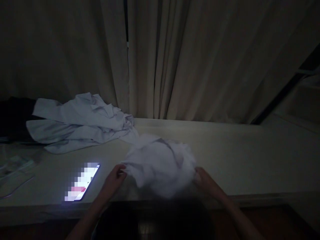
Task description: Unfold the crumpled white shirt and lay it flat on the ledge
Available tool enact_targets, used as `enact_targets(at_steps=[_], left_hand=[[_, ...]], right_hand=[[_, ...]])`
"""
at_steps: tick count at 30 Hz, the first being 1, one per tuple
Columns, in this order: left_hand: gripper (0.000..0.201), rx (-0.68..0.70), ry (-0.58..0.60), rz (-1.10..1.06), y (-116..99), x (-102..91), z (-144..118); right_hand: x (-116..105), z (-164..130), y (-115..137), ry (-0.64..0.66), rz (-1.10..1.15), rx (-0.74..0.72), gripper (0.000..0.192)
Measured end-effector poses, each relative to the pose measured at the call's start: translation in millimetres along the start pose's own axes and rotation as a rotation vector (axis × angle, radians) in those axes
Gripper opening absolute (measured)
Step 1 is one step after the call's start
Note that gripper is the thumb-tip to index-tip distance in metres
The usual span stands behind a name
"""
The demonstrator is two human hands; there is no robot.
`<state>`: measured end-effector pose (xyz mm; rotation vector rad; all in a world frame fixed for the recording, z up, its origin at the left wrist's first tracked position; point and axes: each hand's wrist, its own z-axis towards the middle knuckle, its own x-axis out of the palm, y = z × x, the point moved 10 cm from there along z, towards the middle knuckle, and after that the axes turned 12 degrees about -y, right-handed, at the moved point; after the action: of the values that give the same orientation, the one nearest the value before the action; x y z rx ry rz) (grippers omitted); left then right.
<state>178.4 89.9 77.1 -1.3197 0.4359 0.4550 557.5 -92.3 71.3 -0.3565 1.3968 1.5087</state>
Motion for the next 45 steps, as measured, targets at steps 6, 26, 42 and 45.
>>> enact_targets(at_steps=[6, 26, 42, 45], left_hand=[[0.040, -0.187, 0.269, 0.206, 97, 34.3, -45], [0.055, -0.014, 0.411, 0.755, 85, 71.6, -77], [0.033, -0.257, 0.587, 0.287, 82, 127.0, -156], [0.030, -0.260, 0.598, 0.254, 75, 143.8, -155]], right_hand=[[64, -69, -49, 0.260, -0.165, 0.025, 0.038], [76, -79, -24, 0.405, -0.287, 0.135, 0.029], [105, -30, -33, 0.352, -0.530, 0.083, 0.034], [93, -53, -41, 0.360, -0.504, 0.119, 0.040]])
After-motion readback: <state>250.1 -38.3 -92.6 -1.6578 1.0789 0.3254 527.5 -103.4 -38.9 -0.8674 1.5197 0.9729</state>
